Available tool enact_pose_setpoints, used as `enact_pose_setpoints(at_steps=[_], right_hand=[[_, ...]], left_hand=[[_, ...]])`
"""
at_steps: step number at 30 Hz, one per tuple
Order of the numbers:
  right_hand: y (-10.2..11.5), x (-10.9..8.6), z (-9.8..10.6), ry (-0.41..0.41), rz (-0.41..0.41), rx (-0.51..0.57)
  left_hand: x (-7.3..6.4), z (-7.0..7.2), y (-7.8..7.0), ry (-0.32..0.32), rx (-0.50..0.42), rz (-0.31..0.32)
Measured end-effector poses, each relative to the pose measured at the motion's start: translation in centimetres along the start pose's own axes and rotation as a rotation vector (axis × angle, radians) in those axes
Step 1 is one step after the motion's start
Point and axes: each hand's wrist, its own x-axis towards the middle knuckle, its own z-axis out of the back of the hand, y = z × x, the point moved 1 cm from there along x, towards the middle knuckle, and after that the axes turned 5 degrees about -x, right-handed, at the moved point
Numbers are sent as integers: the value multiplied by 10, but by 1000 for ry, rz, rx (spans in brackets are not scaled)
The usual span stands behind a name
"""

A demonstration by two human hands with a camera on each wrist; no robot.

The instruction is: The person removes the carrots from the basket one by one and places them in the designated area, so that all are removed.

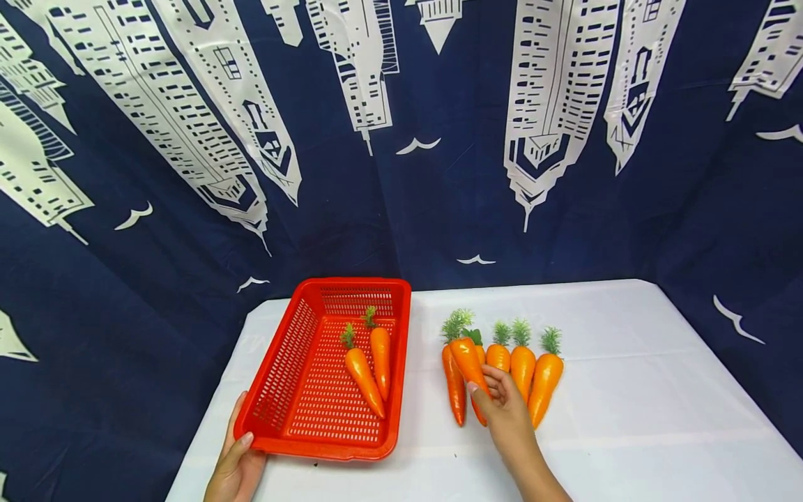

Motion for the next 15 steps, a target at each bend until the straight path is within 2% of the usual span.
enact_pose_setpoints(at_steps=[7, 15], right_hand=[[-8, -2, 16, -39, -36, 0], [-19, -1, 35, -69, -69, -28]], left_hand=[[0, 1, 1, 20, -28, -12], [0, 2, 2, 0, -13, 1]])
